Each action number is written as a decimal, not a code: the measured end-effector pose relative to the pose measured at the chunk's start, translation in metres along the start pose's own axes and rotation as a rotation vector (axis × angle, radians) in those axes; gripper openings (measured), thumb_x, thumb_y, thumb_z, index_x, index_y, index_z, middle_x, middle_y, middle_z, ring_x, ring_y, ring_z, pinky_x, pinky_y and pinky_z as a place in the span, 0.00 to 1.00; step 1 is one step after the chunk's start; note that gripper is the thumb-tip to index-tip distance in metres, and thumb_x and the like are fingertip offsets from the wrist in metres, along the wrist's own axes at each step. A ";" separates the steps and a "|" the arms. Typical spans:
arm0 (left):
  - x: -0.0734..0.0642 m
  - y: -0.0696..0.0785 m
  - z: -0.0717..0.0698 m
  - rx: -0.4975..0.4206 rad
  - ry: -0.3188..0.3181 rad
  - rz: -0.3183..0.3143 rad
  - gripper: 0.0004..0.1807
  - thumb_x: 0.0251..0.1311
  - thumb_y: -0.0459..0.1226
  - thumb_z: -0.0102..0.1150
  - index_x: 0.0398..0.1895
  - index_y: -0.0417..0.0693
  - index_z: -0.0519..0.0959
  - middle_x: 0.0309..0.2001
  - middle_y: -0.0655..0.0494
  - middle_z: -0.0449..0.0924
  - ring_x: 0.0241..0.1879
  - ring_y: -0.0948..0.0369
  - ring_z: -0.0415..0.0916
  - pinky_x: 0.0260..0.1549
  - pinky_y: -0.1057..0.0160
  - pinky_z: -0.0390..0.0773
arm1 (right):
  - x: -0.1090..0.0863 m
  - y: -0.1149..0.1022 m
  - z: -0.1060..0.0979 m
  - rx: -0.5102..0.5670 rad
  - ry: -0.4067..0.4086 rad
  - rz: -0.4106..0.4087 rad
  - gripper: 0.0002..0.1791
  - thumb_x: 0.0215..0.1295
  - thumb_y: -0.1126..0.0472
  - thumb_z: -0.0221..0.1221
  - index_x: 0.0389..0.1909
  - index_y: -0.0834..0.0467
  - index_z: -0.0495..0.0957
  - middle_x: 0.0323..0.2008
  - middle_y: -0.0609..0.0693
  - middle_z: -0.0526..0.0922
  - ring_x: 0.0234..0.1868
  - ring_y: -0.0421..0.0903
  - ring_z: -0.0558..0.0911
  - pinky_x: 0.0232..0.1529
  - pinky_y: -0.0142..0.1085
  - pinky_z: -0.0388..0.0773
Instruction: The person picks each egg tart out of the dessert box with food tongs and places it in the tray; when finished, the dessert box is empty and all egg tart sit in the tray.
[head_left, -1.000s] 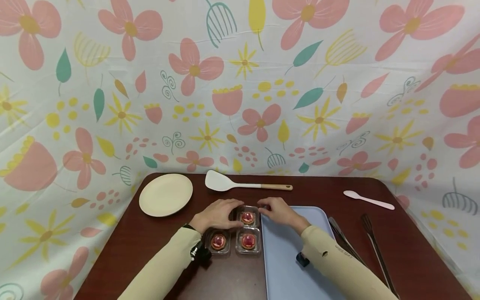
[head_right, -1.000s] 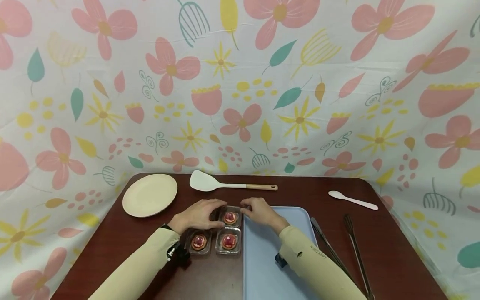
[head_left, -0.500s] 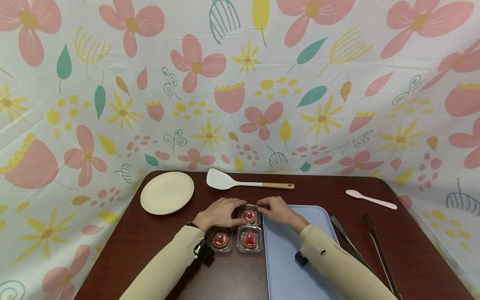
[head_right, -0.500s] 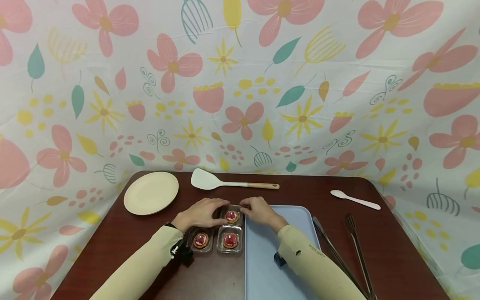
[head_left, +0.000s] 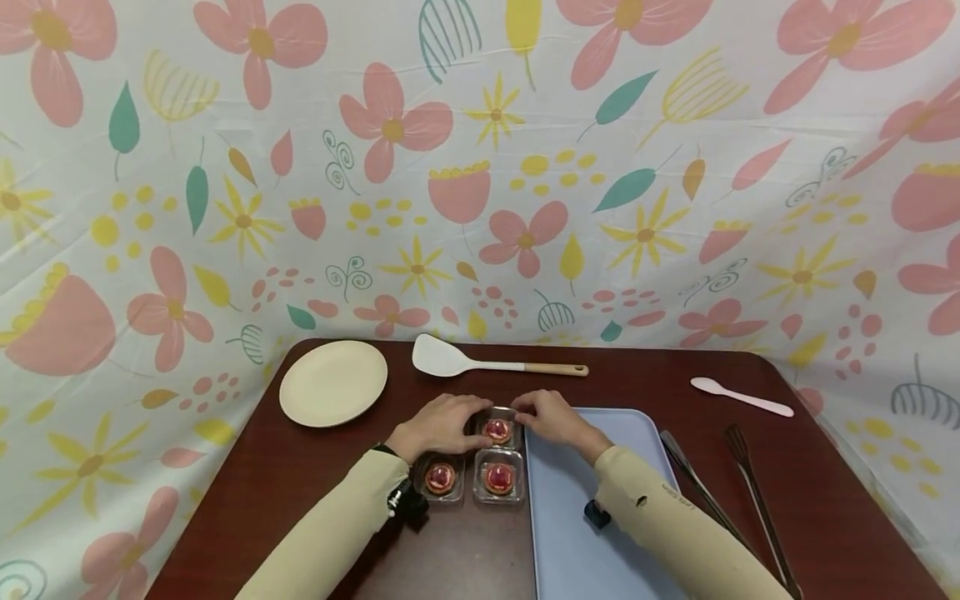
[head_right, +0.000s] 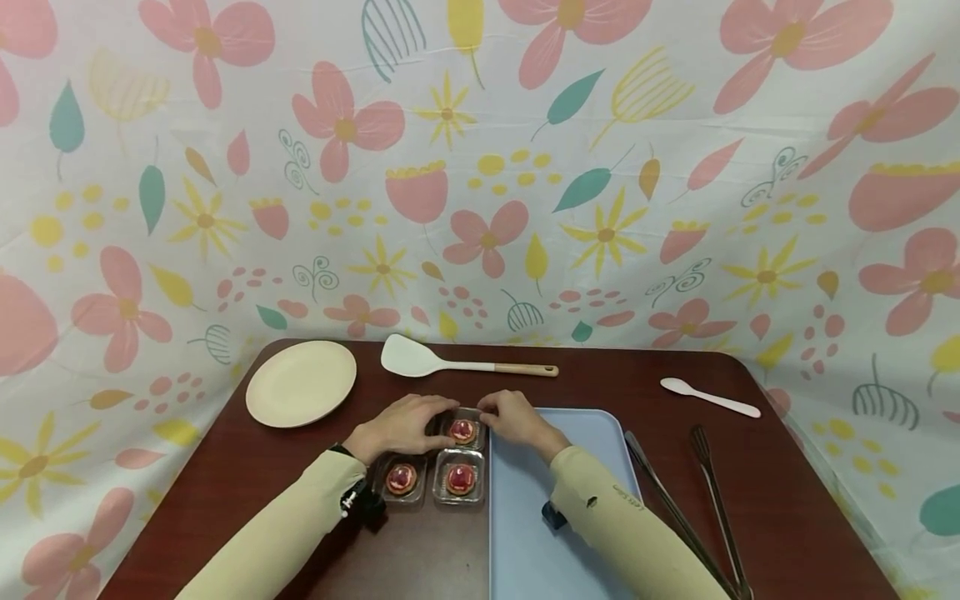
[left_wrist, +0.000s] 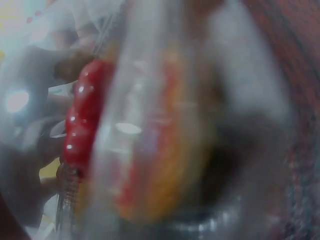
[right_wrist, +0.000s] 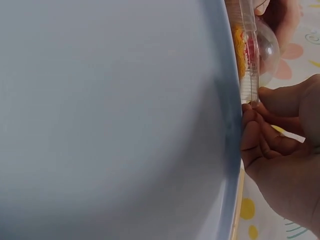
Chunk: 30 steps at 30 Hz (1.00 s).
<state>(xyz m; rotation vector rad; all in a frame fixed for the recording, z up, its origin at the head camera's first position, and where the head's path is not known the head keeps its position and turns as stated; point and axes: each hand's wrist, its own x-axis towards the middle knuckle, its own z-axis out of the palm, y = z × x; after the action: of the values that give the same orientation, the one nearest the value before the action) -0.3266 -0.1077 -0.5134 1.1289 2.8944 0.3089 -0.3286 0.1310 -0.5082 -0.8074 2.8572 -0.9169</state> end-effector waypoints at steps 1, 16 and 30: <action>0.000 0.000 0.000 0.002 -0.002 -0.002 0.38 0.59 0.63 0.55 0.68 0.54 0.69 0.63 0.56 0.74 0.61 0.57 0.73 0.60 0.57 0.71 | 0.001 -0.001 0.000 0.004 -0.002 0.018 0.10 0.64 0.65 0.61 0.44 0.60 0.84 0.41 0.53 0.86 0.40 0.46 0.84 0.39 0.39 0.80; 0.002 0.006 -0.004 0.025 0.029 -0.008 0.37 0.56 0.62 0.60 0.64 0.52 0.73 0.57 0.57 0.79 0.53 0.58 0.78 0.54 0.58 0.76 | 0.008 -0.011 -0.001 0.079 -0.031 0.154 0.05 0.62 0.70 0.58 0.38 0.61 0.78 0.29 0.49 0.79 0.30 0.41 0.76 0.30 0.34 0.73; 0.001 0.009 -0.006 -0.005 0.022 -0.036 0.38 0.56 0.60 0.61 0.64 0.47 0.73 0.58 0.53 0.78 0.56 0.57 0.77 0.55 0.57 0.76 | 0.018 -0.014 0.000 -0.003 -0.150 0.151 0.03 0.70 0.68 0.50 0.38 0.59 0.72 0.34 0.51 0.76 0.28 0.43 0.72 0.29 0.35 0.69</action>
<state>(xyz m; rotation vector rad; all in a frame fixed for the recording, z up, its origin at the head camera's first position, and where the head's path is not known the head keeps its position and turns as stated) -0.3220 -0.1019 -0.5059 1.0776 2.9278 0.3289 -0.3375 0.1130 -0.4980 -0.6216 2.7454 -0.7986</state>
